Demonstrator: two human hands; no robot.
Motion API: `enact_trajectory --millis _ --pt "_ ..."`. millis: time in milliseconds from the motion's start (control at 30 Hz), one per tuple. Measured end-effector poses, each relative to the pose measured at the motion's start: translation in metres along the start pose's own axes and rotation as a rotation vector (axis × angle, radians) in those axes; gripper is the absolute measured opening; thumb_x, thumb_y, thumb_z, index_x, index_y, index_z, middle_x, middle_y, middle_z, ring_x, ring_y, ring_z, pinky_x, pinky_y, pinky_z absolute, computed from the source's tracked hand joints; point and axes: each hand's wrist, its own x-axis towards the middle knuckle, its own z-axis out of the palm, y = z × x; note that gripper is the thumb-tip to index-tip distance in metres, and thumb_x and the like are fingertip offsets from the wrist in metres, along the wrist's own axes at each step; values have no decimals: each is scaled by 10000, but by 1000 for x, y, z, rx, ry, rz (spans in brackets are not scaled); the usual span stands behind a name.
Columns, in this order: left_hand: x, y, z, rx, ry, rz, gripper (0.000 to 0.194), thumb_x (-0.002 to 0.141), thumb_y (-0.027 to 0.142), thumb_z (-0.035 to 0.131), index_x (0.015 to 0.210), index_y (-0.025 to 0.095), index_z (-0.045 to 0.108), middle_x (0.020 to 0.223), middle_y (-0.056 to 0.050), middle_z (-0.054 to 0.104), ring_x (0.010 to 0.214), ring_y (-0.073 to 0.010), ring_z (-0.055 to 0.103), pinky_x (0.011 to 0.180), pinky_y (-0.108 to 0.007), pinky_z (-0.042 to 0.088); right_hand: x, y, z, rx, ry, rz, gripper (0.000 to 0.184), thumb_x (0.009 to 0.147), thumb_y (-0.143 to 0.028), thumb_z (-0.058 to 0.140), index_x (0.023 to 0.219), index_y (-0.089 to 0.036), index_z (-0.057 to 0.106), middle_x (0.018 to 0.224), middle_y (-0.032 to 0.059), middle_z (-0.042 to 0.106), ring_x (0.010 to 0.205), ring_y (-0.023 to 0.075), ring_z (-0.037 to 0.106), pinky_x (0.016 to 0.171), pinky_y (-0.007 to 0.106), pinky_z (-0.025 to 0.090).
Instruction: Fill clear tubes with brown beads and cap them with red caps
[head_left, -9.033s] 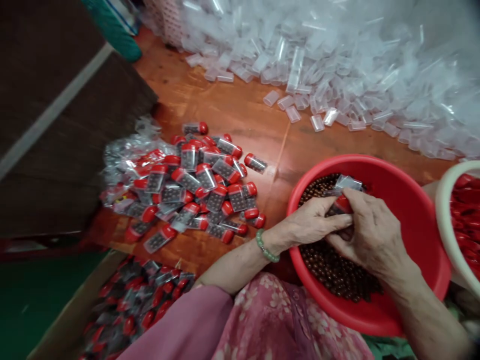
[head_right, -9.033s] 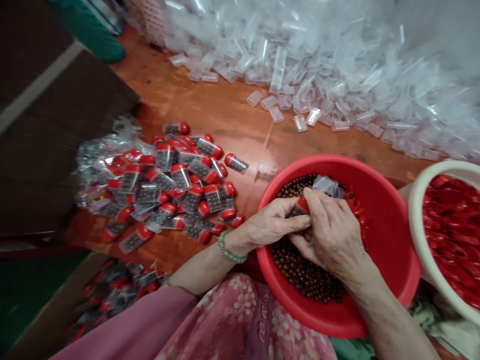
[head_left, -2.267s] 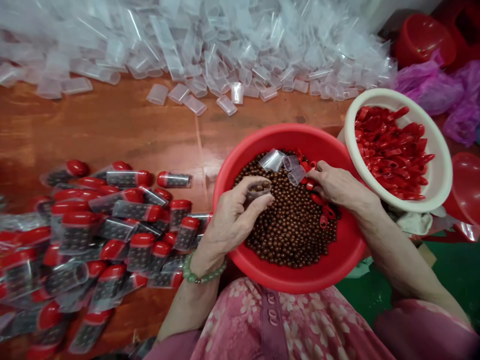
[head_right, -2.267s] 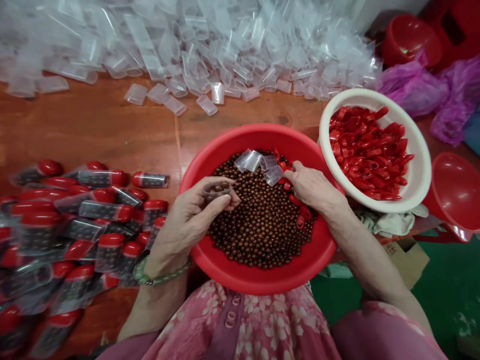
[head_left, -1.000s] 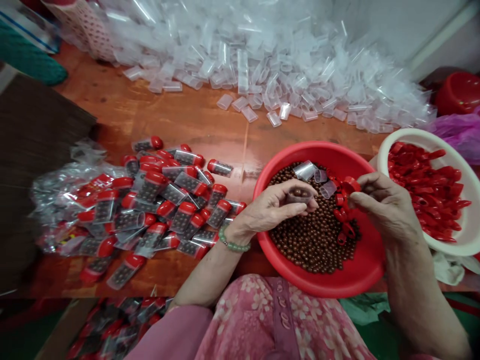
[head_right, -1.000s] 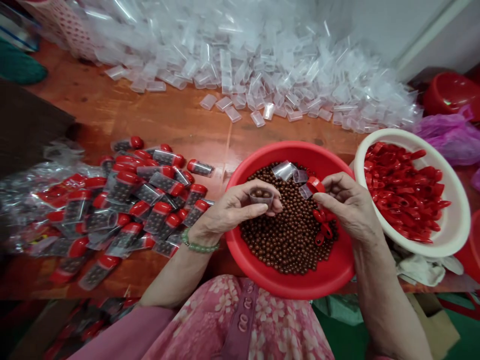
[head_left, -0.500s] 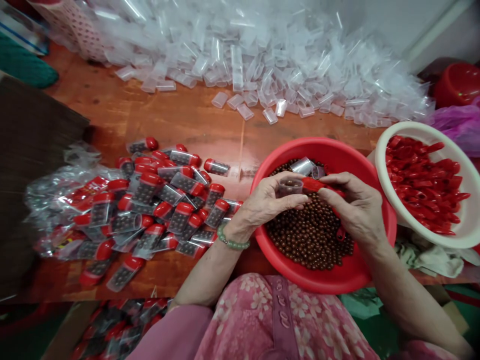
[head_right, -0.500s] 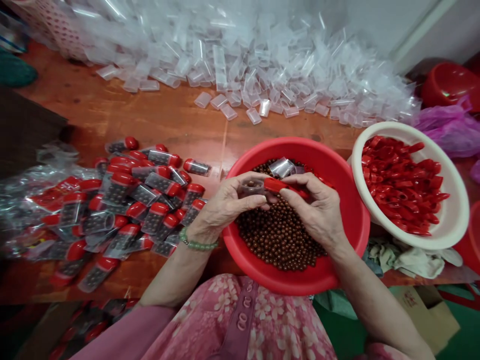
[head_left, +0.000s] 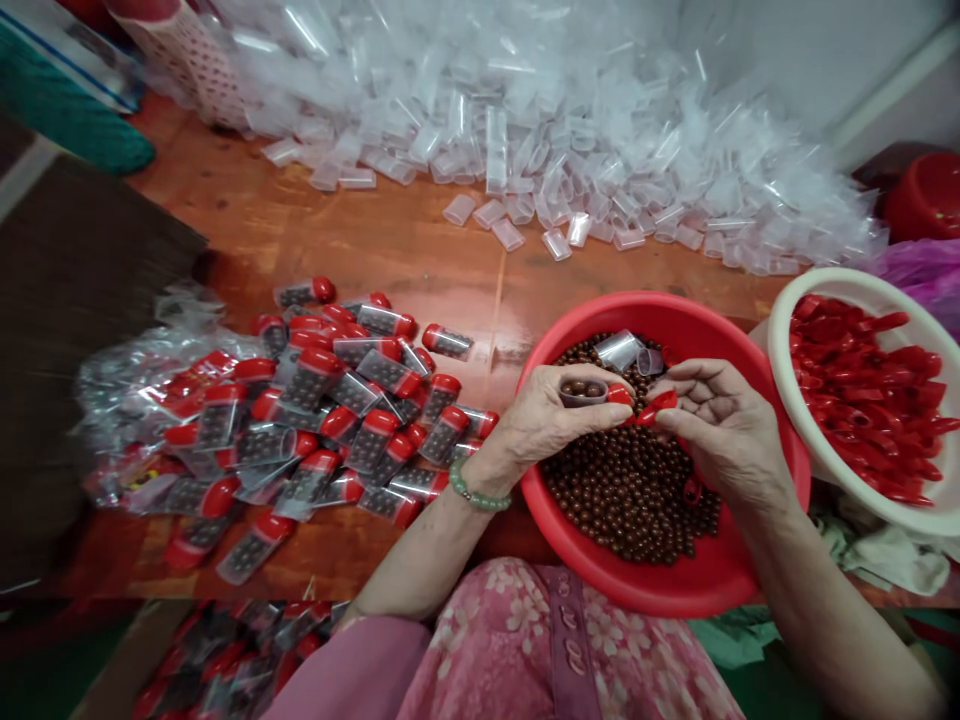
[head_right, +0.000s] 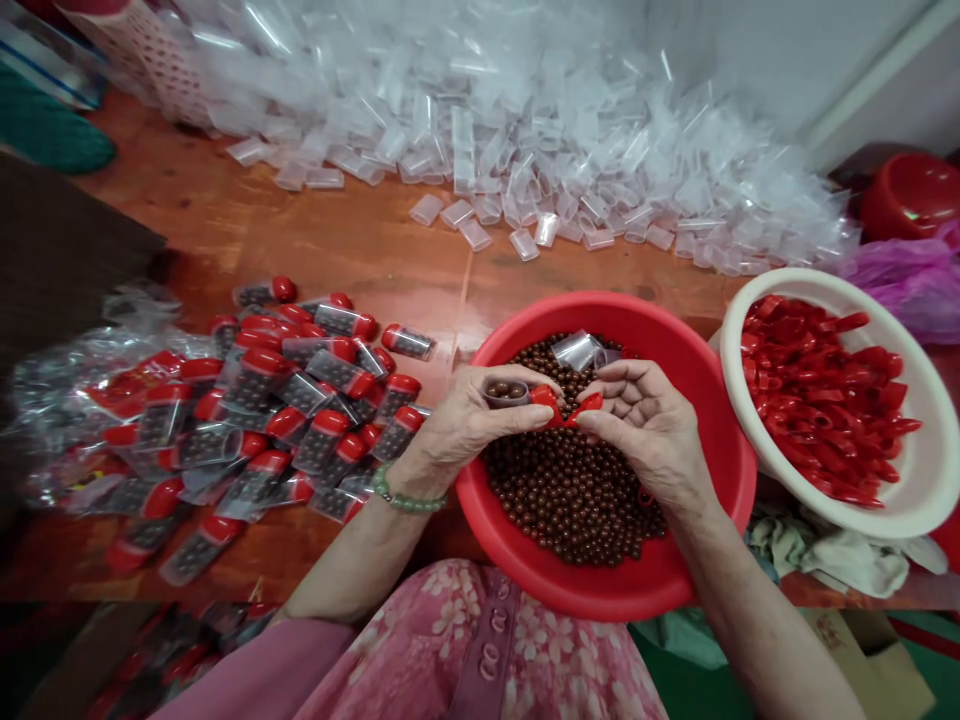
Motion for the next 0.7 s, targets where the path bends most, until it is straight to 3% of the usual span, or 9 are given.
enact_trajectory --millis 100,233,333,533,700 --pt "0 2 0 2 -40 -16 324 700 334 859 941 136 772 916 -45 739 868 -149 657 849 -283 497 0 0 4 -75 34 -2 257 711 -270 869 934 -251 742 813 -11 769 633 113 682 599 214 579" --pt "1 0 1 39 18 3 442 702 282 849 1097 148 701 936 -29 703 865 -142 633 847 -285 491 -1 -4 10 -230 -22 -88 248 807 -257 783 1053 -279 789 1019 12 805 898 172 750 866 311 602" --pt "2 -3 0 52 63 27 450 674 262 864 1050 168 635 886 8 645 807 -122 591 784 -263 471 -1 -3 12 -236 -78 -68 277 831 -282 768 1107 -283 783 1079 22 799 1019 205 744 971 365 575" --pt "1 -2 0 46 -1 45 394 699 241 846 972 182 568 831 44 574 744 -88 537 719 -231 449 -2 2 11 -59 -130 7 265 813 -341 803 1073 -297 778 954 9 802 852 169 750 794 296 612" --pt "1 -5 -4 -173 -244 -35 432 755 180 811 1077 182 522 850 -2 680 819 -125 662 852 -296 509 7 -13 3 -114 -32 -97 260 861 -292 764 1119 -323 757 969 -13 785 815 132 719 753 258 591"
